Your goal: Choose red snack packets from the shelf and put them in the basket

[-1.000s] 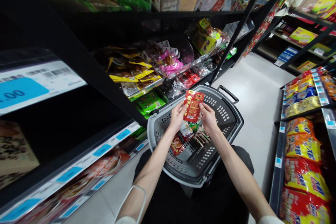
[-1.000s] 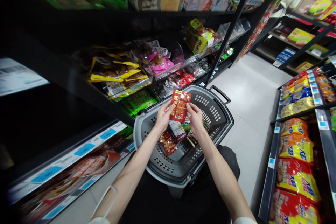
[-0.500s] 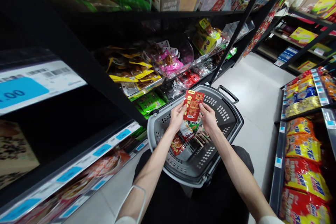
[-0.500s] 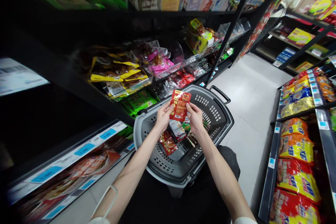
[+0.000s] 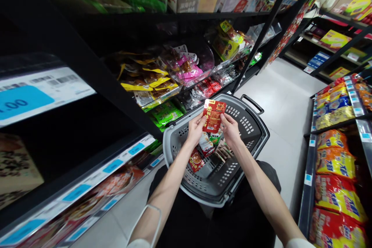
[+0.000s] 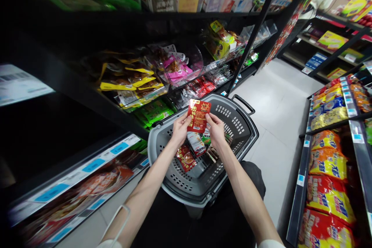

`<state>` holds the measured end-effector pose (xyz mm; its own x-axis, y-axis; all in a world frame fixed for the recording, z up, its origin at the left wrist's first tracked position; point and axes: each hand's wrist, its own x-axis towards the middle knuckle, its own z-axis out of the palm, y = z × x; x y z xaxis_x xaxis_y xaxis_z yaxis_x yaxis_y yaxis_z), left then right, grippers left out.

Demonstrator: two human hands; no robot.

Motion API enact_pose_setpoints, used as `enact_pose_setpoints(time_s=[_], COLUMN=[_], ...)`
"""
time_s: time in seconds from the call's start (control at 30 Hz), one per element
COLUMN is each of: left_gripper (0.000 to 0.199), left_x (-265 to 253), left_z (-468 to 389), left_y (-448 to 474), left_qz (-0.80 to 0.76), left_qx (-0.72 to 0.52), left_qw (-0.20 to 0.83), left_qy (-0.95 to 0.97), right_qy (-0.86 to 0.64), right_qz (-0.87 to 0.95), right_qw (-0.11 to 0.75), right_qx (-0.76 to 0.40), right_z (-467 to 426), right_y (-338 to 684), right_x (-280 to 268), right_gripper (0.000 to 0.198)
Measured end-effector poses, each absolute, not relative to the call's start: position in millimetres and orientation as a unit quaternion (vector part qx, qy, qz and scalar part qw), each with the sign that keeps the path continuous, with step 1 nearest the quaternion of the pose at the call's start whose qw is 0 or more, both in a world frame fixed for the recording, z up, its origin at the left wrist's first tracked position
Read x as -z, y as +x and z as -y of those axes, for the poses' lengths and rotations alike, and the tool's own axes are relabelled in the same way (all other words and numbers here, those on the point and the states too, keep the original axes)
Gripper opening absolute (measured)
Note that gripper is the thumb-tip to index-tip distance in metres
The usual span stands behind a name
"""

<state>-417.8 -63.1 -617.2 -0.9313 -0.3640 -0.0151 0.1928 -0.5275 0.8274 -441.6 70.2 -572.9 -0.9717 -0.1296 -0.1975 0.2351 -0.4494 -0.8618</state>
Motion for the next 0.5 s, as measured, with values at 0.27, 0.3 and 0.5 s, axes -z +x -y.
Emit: enact_pose_setpoints(time_s=[0.27, 0.3, 0.5], left_gripper=[0.062, 0.061, 0.061], left_x=[618.4, 618.3, 617.5], left_z=[63.6, 63.7, 63.8], left_y=[-418.4, -418.5, -418.1], left_qz=[0.459, 0.46, 0.453], left_qx=[0.867, 0.866, 0.873], left_qw=[0.17, 0.172, 0.158], left_qy=[0.09, 0.091, 0.087], right_qy=[0.05, 0.05, 0.051], right_qz=[-0.514, -0.515, -0.512], right_qw=[0.114, 0.114, 0.113], right_qx=[0.849, 0.848, 0.85], right_z=[-71.1, -71.1, -70.8], right_y=[-441.7, -441.6, -441.7], right_x=[573.4, 573.3, 573.8], right_gripper=[0.04, 0.04, 0.041])
